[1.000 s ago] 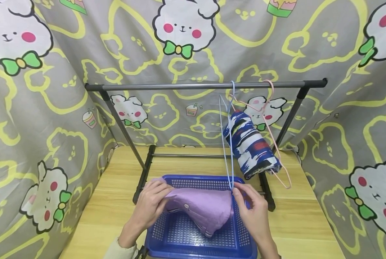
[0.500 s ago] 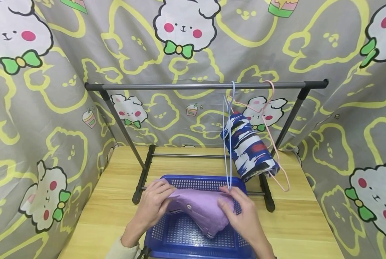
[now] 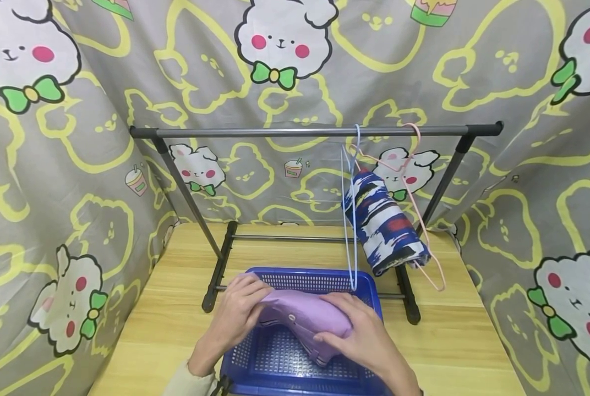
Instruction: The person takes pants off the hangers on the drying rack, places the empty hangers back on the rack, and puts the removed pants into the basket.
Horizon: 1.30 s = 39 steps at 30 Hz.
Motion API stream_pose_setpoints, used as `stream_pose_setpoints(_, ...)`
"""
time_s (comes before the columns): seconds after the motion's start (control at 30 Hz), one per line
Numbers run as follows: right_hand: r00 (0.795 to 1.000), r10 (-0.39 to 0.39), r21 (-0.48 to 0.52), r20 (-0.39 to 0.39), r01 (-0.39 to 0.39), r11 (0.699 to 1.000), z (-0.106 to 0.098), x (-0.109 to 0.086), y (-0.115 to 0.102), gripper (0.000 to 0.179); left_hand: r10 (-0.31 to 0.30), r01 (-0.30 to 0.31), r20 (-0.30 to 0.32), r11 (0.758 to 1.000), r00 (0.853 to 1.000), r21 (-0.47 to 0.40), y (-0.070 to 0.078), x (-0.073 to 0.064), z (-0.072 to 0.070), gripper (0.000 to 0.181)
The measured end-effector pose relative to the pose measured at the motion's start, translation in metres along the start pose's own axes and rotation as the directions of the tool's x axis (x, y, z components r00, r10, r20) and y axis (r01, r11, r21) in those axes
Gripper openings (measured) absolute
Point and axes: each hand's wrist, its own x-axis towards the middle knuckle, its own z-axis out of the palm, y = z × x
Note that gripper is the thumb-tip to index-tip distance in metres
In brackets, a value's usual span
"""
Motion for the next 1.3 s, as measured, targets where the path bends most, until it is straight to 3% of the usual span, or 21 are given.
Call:
stream_pose_setpoints(0.2,0.998,-0.007,-0.031,0.069,0.009,0.999,0.0,0.002,0.002,0.059,0.002,-0.002,0.032,1.0,0.999,0.017,0.001,0.0,0.003,0.018)
stream_pose_setpoints(0.37,0.995,-0.092,-0.078,0.025,0.093,0.993,0.0,0.007,0.003,0.042,-0.044,0.047,0.101,0.999,0.994,-0.024,0.003,0.0,0.003,0.015)
stream_pose_setpoints(0.63,0.982,-0.177,-0.148,-0.061,0.167,0.975,0.0,0.01,0.006,0.037,-0.093,0.112,0.207,0.99,0.974,-0.081,0.004,0.004,0.002,0.011)
stream_pose_setpoints(0.8,0.977,-0.192,-0.173,-0.091,0.175,0.969,0.001,0.011,0.01,0.037,-0.137,0.168,0.3,0.983,0.944,-0.079,0.004,0.009,0.002,0.021)
stream_pose_setpoints(0.97,0.98,-0.185,-0.143,-0.076,0.173,0.975,0.003,0.013,0.014,0.037,-0.162,0.201,0.433,0.979,0.886,-0.044,0.005,0.013,0.005,0.04)
stream_pose_setpoints(1.03,0.98,-0.184,-0.131,-0.07,0.174,0.976,0.004,0.014,0.015,0.037,-0.153,0.19,0.467,0.981,0.871,-0.033,0.005,0.014,0.007,0.046)
stream_pose_setpoints(1.1,0.981,-0.183,-0.122,-0.069,0.174,0.977,0.005,0.014,0.017,0.037,-0.132,0.158,0.472,0.987,0.872,-0.016,0.004,0.015,0.009,0.044)
stream_pose_setpoints(1.23,0.98,-0.186,-0.131,-0.075,0.176,0.976,0.008,0.016,0.022,0.04,-0.084,0.085,0.429,0.996,0.899,0.016,0.003,0.015,0.014,0.033)
stream_pose_setpoints(1.3,0.978,-0.191,-0.149,-0.078,0.178,0.973,0.009,0.017,0.024,0.042,-0.076,0.067,0.418,0.997,0.905,0.036,0.003,0.015,0.015,0.03)
